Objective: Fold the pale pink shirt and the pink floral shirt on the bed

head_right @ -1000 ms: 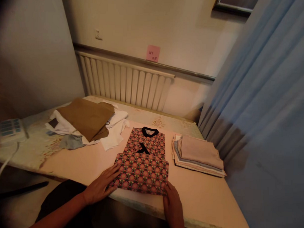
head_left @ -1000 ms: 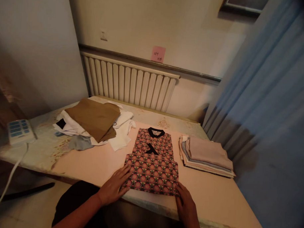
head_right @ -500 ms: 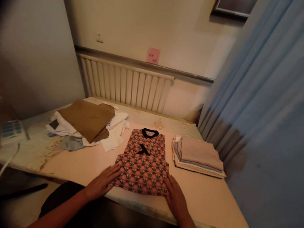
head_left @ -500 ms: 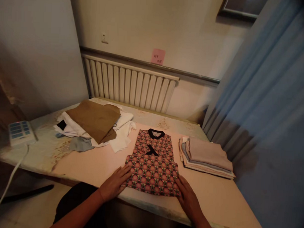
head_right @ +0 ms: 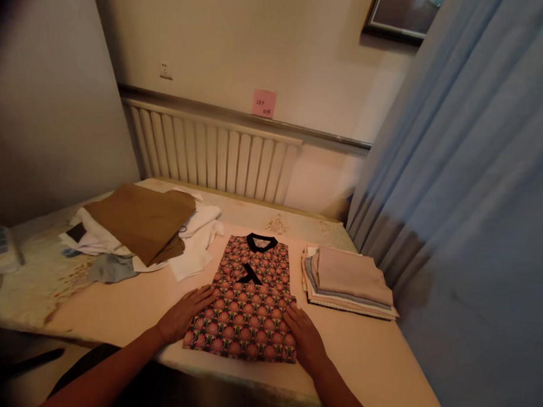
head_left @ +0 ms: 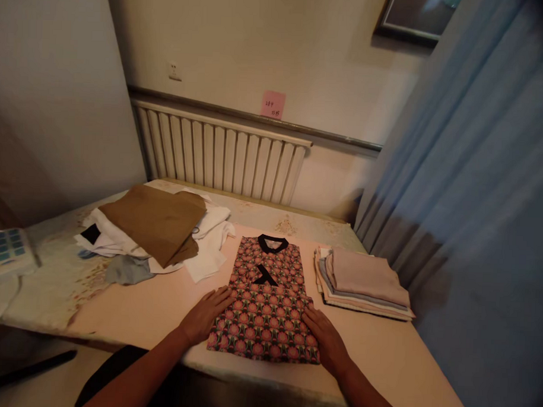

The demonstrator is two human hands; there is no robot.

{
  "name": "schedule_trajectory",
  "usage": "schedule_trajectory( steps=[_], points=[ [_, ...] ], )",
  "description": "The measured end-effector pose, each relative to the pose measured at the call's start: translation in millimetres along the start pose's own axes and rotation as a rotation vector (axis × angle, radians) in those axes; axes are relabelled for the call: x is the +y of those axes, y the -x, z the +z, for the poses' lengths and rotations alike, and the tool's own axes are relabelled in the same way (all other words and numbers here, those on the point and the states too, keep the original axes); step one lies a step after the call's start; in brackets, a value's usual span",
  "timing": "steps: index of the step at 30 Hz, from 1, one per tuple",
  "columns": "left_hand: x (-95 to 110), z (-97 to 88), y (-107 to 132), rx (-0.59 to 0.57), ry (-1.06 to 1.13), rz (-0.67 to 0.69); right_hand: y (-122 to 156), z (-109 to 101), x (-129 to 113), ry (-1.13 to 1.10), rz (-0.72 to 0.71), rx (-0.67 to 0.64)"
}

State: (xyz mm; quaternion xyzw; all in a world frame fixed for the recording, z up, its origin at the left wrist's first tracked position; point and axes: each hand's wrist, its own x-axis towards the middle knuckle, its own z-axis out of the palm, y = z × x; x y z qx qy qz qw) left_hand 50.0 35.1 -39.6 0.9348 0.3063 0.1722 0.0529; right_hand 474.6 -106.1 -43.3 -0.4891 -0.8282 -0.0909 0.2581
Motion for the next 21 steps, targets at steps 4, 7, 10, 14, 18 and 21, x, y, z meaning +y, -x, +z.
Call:
schedule_trajectory(
  steps=[4,7,10,14,18,21],
  points=[
    [-7.2,1.9,-2.9,0.01,-0.02,0.03,-8.1,2.2,6.2,-0.018,0.0,-0.033],
    [-10.8,2.1,-6.4,0.005,-0.033,0.029,-12.9,3.0,9.3,-0.035,-0.006,-0.057],
    [-11.9,0.2,-11.6,-0.01,-0.029,0.027,-15.9,4.6,12.9,-0.045,-0.015,-0.074],
    [-12.3,-1.8,-17.1,-0.019,-0.002,0.034,-20.4,7.4,17.4,-0.052,-0.02,-0.079],
    [-14.7,-0.9,-18.3,-0.01,0.003,0.054,-26.0,7.6,19.2,-0.068,-0.022,-0.08],
    [-15.4,-1.2,-17.9,-0.035,-0.009,0.058,-28.7,6.1,19.2,-0.095,-0.014,-0.102]
  ],
)
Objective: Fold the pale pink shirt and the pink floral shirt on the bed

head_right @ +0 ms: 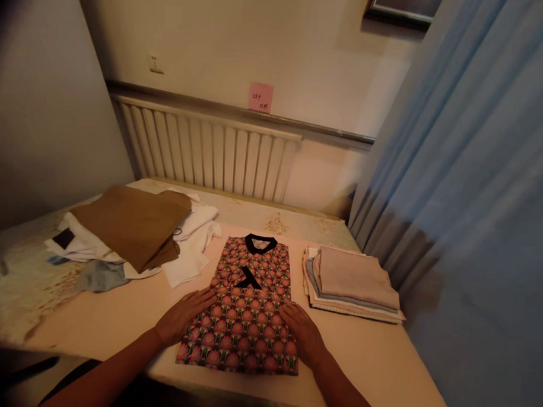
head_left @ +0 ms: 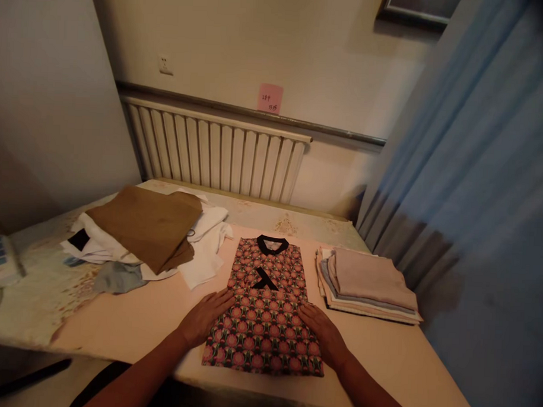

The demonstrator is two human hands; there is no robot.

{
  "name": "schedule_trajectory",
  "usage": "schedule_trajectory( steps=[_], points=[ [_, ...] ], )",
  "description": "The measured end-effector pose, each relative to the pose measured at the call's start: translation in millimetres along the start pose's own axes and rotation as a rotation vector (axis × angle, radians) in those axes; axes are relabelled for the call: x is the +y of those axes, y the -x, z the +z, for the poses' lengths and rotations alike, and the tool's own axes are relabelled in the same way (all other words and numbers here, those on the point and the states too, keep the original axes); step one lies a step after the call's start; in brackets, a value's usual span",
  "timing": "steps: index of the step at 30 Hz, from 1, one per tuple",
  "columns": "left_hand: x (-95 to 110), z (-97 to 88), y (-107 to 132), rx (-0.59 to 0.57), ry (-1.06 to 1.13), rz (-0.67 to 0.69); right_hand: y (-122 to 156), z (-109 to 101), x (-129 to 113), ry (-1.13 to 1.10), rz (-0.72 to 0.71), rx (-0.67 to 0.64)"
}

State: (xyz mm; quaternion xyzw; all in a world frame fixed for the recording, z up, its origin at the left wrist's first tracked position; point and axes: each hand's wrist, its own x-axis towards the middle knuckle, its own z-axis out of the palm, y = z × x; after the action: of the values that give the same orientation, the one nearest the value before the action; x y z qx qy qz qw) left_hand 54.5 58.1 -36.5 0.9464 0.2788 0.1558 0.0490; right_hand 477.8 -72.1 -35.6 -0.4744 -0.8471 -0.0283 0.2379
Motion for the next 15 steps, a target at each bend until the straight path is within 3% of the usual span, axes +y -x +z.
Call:
schedule_trajectory(
  steps=[8,12,15],
  points=[
    [17.6,-9.6,12.4,-0.055,0.047,-0.056,10.0,-5.0,-14.4,-0.105,0.055,0.01],
    [35.4,-16.1,37.6,-0.06,0.104,-0.057,30.4,-12.3,-33.1,-0.182,0.102,0.019],
    [51.6,-19.1,62.4,-0.033,0.145,-0.046,49.1,-19.3,-51.2,-0.294,0.216,0.041]
  ],
)
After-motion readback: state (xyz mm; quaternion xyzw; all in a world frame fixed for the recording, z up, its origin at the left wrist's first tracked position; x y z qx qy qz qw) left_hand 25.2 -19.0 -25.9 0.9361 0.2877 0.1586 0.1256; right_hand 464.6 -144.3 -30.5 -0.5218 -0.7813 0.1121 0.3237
